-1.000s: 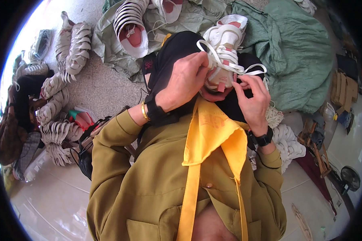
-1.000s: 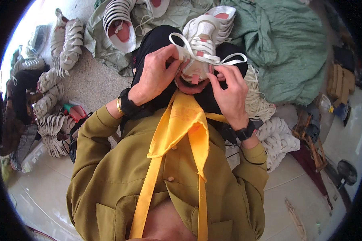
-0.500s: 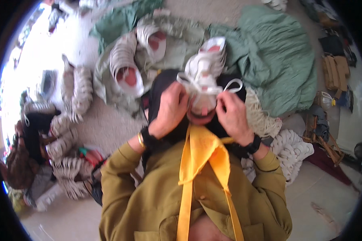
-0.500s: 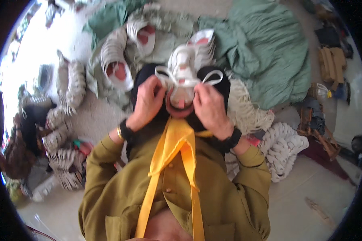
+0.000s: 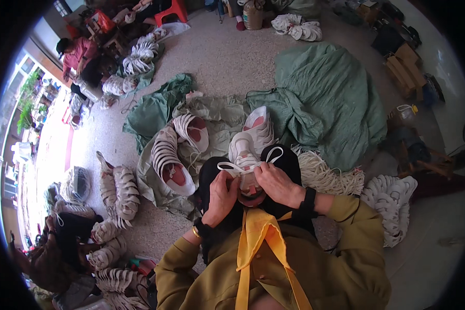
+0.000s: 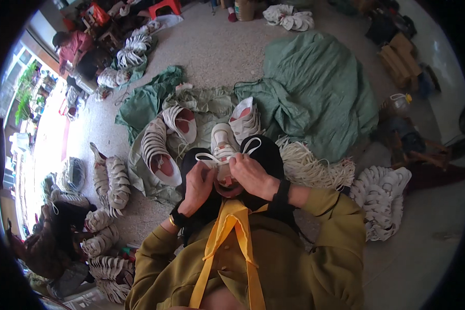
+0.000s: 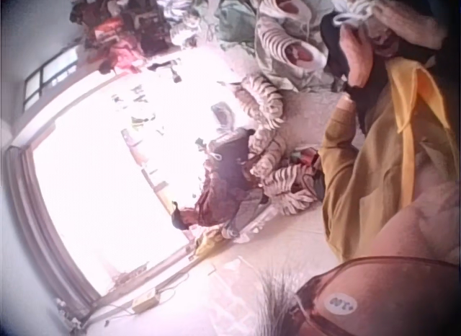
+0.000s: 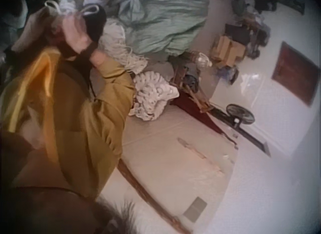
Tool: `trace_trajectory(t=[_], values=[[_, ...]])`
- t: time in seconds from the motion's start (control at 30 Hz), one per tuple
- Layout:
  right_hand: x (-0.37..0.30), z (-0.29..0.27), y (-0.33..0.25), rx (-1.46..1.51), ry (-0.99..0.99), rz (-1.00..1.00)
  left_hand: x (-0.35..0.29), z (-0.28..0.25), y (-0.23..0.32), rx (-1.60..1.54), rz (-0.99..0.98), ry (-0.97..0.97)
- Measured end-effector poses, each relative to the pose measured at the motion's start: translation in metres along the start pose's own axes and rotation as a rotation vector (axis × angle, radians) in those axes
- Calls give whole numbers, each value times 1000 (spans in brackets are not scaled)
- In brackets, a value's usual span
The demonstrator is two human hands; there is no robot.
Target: Lacing a new shoe in a manufacturing or assembly setting.
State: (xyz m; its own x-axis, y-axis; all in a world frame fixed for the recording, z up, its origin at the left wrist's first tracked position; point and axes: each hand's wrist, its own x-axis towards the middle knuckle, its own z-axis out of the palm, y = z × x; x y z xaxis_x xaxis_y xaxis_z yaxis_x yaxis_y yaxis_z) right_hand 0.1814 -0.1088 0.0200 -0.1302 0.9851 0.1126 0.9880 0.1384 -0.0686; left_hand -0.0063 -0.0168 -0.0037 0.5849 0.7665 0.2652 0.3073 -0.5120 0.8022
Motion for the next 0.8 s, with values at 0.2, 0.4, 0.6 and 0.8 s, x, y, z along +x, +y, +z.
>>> trace_trajectory(t=[0.2,0.4,0.6,0.8], values=[[-4,-7,-4,-87,148,-48,-5,-2,3,93,53,-57],[-3,-2,2,-92,190,-88,0,2,6,177,96,-74],[-4,10,6,-62,259,-136,-5,0,8,190,44,-87],[1,1,-24,354,273,-196,-7,-2,10,309,108,-65]])
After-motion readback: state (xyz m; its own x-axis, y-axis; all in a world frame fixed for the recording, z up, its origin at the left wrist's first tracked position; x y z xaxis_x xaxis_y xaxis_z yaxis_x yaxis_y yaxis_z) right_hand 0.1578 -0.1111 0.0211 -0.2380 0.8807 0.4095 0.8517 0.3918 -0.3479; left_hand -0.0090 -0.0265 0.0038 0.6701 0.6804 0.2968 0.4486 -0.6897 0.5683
